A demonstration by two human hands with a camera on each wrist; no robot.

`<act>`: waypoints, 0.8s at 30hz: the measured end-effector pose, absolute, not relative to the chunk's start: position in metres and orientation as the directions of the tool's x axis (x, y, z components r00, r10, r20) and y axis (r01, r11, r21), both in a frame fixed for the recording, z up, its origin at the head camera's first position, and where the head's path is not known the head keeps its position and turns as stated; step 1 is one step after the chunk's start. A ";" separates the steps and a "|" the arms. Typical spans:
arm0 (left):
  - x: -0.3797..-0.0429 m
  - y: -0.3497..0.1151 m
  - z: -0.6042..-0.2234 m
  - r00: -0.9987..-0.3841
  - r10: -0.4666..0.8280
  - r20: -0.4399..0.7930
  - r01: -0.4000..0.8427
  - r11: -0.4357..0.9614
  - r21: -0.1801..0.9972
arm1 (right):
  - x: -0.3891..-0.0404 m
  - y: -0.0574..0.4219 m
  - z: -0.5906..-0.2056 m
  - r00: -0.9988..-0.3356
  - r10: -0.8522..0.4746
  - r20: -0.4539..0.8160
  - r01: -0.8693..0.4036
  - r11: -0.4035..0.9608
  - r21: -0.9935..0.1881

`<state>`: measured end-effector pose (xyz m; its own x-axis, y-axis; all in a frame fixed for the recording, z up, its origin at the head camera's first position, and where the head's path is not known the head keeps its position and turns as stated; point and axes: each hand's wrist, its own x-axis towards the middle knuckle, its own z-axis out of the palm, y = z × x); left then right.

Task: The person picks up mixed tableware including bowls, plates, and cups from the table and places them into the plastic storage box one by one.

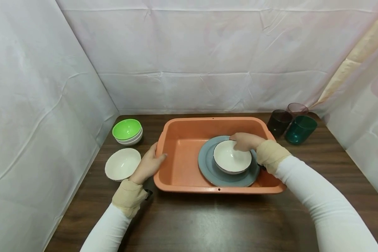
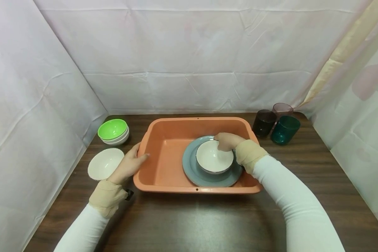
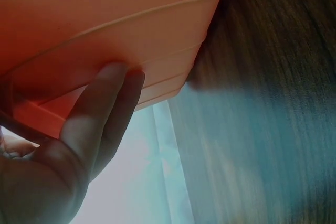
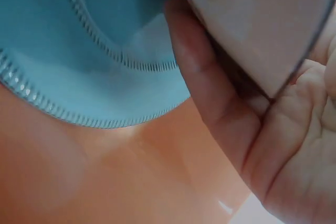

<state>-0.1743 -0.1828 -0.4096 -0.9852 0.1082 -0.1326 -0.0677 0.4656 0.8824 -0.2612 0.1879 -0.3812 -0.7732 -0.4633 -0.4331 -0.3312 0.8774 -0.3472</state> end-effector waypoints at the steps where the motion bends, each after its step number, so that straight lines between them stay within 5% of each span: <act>1: -0.174 -0.183 -0.410 -0.986 0.104 -0.133 -0.069 0.469 0.881 | -0.261 0.188 -0.381 -0.779 -0.456 -0.431 -0.323 0.880 -0.347; 10: -0.174 -0.182 -0.410 -0.987 0.099 -0.129 -0.067 0.473 0.878 | -0.251 0.201 -0.360 -0.801 -0.512 -0.310 -0.387 0.838 -0.384; 24: -0.176 -0.183 -0.412 -0.989 0.093 -0.117 -0.060 0.474 0.879 | -0.225 0.245 -0.305 -0.924 -0.360 -0.130 -0.222 0.782 -0.582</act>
<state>-0.1761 -0.1835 -0.4121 -0.9887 0.0931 -0.1172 -0.0596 0.4738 0.8786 -0.2253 0.2453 -0.3048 -0.9240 -0.3596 -0.1304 -0.2223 0.7823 -0.5819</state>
